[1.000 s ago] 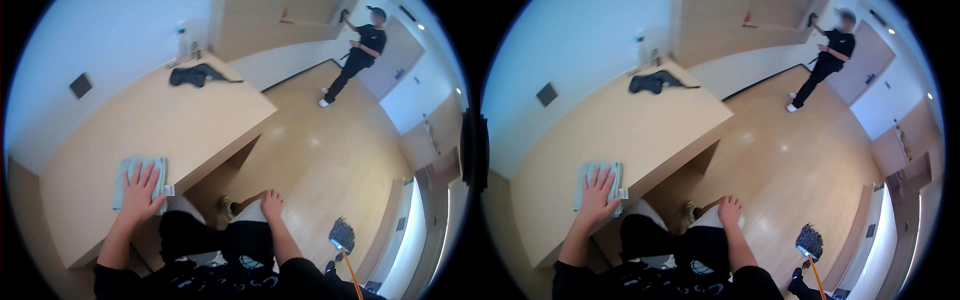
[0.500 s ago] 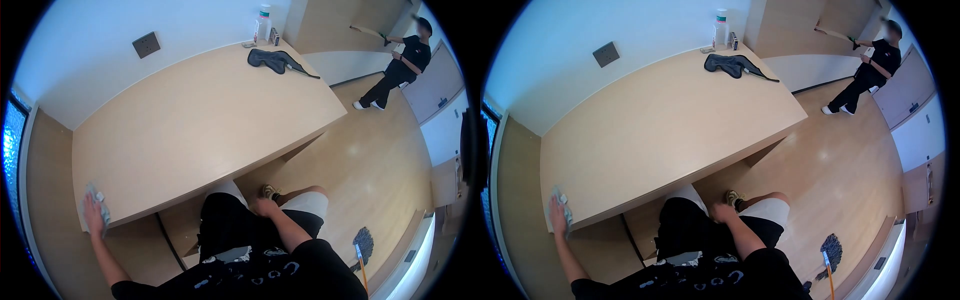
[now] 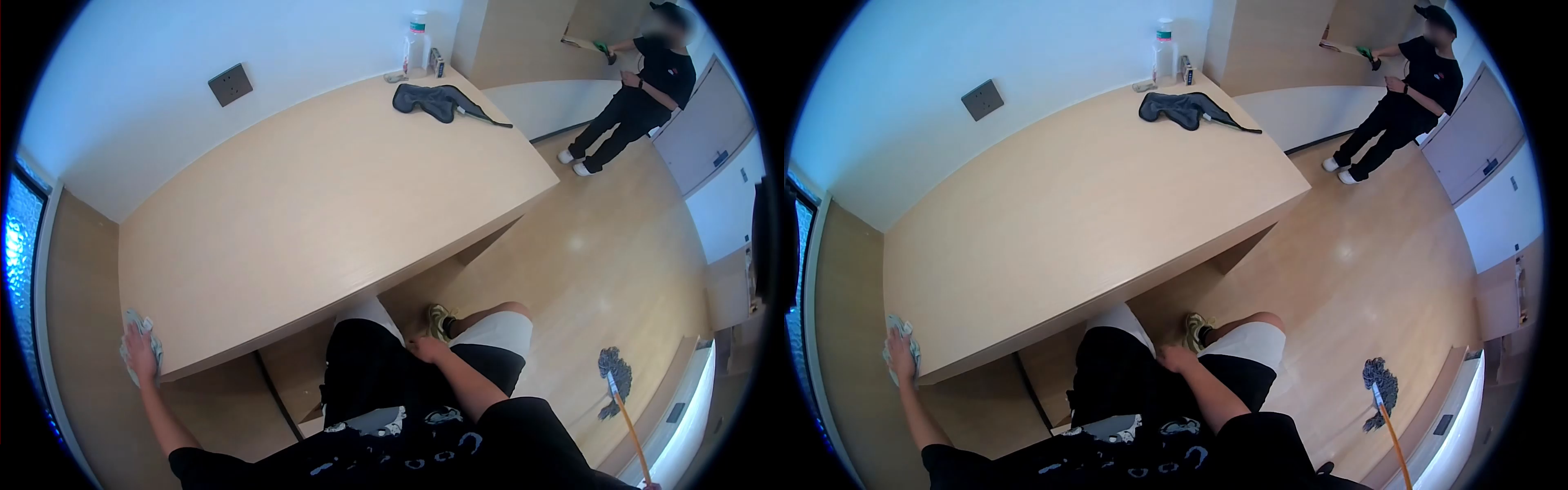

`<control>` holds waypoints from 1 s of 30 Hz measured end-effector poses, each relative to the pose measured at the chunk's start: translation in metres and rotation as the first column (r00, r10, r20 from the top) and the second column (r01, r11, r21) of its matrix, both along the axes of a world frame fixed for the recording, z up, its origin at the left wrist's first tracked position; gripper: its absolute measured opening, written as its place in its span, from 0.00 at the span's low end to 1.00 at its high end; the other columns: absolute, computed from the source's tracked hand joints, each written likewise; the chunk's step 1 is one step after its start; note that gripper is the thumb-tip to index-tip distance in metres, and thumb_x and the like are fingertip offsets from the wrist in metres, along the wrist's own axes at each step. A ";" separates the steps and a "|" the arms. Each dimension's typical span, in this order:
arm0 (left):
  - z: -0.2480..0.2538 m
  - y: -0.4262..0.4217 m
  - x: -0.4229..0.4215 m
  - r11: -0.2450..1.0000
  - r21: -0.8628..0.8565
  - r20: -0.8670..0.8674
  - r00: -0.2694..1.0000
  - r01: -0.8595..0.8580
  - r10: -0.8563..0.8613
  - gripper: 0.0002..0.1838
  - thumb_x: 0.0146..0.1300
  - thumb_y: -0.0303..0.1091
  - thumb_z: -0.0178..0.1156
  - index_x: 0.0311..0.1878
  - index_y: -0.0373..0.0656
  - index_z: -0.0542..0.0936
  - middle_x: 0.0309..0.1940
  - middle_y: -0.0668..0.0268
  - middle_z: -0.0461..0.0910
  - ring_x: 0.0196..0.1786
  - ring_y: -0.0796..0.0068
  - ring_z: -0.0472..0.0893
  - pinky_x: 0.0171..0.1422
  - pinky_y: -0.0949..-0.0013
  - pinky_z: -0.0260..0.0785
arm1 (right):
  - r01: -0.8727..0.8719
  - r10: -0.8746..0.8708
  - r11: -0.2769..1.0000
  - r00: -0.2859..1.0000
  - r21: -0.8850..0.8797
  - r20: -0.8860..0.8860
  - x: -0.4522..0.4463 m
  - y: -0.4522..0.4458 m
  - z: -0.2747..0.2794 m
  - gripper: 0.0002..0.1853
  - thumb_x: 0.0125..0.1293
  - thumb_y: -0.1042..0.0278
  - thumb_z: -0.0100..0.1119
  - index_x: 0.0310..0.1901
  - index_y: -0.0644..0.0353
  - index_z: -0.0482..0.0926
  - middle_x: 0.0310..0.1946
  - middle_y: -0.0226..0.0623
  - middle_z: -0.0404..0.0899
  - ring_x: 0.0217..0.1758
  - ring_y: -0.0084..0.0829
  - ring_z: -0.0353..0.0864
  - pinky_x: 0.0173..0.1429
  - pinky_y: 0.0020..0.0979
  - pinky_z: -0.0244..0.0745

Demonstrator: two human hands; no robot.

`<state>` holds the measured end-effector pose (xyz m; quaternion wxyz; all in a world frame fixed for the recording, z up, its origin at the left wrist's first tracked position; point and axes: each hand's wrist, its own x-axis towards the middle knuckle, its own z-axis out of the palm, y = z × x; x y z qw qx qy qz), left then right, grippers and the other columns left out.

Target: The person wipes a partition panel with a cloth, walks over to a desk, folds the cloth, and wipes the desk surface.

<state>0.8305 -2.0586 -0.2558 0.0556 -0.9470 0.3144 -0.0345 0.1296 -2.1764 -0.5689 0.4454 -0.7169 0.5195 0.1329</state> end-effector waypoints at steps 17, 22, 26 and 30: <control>0.010 -0.137 -0.333 0.725 -0.014 -0.114 0.719 0.689 -0.686 0.45 0.69 0.59 0.54 0.82 0.42 0.57 0.85 0.55 0.49 0.85 0.45 0.46 0.81 0.27 0.35 | 0.136 -0.144 0.989 0.976 0.059 0.166 0.015 -0.019 0.003 0.24 0.71 0.48 0.55 0.60 0.56 0.80 0.55 0.54 0.83 0.59 0.55 0.82 0.63 0.50 0.77; 0.018 -0.200 -0.430 0.496 -0.019 -0.152 0.487 0.868 -0.860 0.49 0.66 0.63 0.56 0.81 0.40 0.58 0.84 0.52 0.49 0.84 0.40 0.46 0.80 0.25 0.35 | 0.194 -0.213 0.975 0.951 0.106 0.224 0.013 -0.026 0.009 0.25 0.71 0.48 0.54 0.60 0.57 0.79 0.55 0.54 0.83 0.60 0.55 0.82 0.64 0.50 0.77; 0.021 -0.249 -0.500 0.266 -0.046 -0.156 0.256 0.963 -0.954 0.51 0.65 0.68 0.55 0.80 0.39 0.59 0.83 0.51 0.51 0.83 0.38 0.47 0.79 0.23 0.36 | 0.211 -0.222 0.975 0.940 0.071 0.260 0.022 -0.021 0.014 0.27 0.71 0.48 0.53 0.64 0.57 0.77 0.56 0.53 0.83 0.60 0.54 0.82 0.65 0.49 0.77; 0.020 -0.304 -0.583 0.092 -0.057 -0.180 0.080 0.994 -0.980 0.51 0.66 0.69 0.54 0.80 0.39 0.58 0.83 0.51 0.49 0.84 0.39 0.47 0.79 0.24 0.39 | 0.210 -0.213 0.977 0.928 0.043 0.306 0.021 -0.027 0.019 0.28 0.72 0.49 0.53 0.66 0.57 0.77 0.57 0.53 0.83 0.60 0.54 0.82 0.65 0.50 0.77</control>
